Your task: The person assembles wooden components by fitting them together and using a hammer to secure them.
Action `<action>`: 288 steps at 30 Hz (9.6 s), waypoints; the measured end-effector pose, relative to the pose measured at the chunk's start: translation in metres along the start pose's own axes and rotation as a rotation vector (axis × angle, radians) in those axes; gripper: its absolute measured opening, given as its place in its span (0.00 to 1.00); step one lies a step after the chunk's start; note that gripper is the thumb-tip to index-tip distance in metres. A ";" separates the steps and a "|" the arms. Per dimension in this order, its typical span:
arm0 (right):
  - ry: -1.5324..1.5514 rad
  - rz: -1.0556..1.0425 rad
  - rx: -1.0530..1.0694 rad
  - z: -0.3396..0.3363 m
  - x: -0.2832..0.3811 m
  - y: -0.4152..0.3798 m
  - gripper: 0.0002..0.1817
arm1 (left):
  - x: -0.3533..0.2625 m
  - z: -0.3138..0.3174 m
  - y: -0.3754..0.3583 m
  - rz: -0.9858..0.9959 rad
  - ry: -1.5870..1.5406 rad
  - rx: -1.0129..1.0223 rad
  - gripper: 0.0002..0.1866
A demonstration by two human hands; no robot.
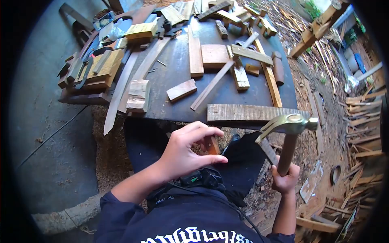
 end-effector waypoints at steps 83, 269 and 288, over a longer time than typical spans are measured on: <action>-0.105 -0.296 0.345 0.177 0.202 0.167 0.40 | 0.154 -0.132 0.117 -0.251 0.366 -0.151 0.16; 0.118 0.273 0.255 0.061 0.060 0.073 0.12 | 0.015 0.091 0.094 0.715 0.314 0.322 0.19; 0.187 0.086 0.092 0.058 -0.014 0.051 0.07 | -0.009 0.154 0.116 0.937 0.507 0.502 0.17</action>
Point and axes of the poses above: each hand's wrist, its own y-axis towards the middle knuckle, its own z-axis out of the palm, x = y × z, the point moved 6 cm from there along y, towards the middle knuckle, and after that the axes turned 4 degrees about -x, right-handed, at the moved point
